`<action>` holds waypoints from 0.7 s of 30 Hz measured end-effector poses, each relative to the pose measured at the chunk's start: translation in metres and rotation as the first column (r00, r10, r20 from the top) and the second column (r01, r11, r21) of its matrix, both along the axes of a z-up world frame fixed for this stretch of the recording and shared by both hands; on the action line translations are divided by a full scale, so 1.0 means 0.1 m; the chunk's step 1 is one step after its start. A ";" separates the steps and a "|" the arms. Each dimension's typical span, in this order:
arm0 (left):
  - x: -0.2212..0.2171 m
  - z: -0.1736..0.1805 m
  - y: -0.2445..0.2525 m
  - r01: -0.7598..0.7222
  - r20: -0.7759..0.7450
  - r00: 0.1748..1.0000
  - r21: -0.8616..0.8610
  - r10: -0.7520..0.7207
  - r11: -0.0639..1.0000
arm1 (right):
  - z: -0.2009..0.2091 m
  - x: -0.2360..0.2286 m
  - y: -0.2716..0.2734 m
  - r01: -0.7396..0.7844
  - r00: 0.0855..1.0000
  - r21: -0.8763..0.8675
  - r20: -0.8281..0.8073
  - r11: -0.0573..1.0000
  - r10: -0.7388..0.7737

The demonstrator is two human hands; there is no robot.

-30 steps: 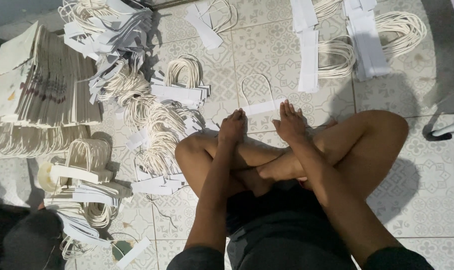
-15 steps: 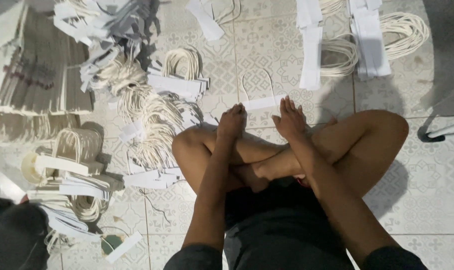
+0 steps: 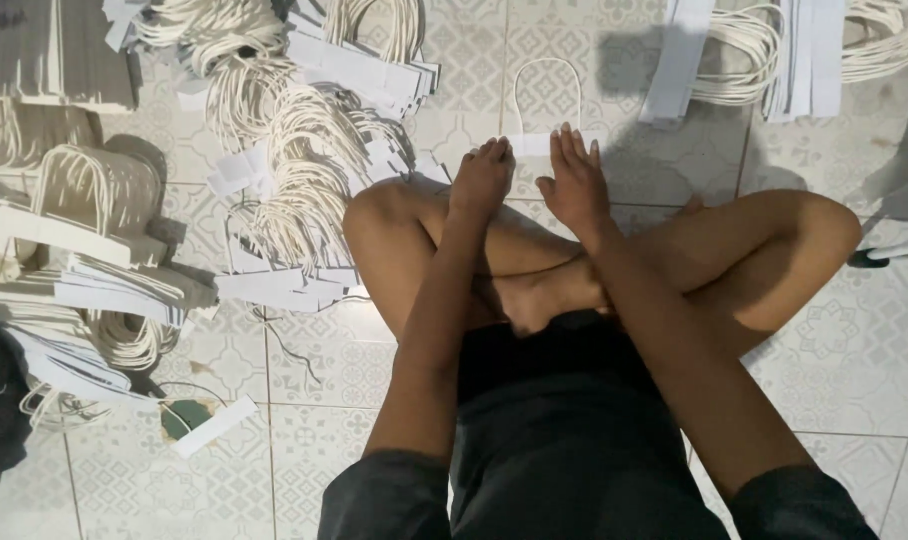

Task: Assembling paper bag handles by attaching a paper loop to a reinforcement strip on the floor.

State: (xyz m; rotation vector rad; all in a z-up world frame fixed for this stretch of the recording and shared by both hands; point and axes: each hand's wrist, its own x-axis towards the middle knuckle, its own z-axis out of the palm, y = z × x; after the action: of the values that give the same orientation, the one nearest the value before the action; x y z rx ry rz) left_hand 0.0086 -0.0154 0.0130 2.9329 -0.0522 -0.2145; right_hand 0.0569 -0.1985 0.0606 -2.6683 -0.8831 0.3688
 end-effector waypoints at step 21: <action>0.02 -0.10 -0.02 0.011 -0.064 0.998 0.119 -0.004 0.993 | -0.10 -0.23 0.68 0.017 0.992 -0.158 -0.123 0.987 -0.037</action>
State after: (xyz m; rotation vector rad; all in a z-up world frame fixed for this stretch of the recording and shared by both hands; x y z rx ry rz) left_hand 0.0108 -0.0176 0.0026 3.0422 -0.0425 -0.3224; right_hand 0.0343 -0.1304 0.0507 -2.7596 -0.8100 0.6173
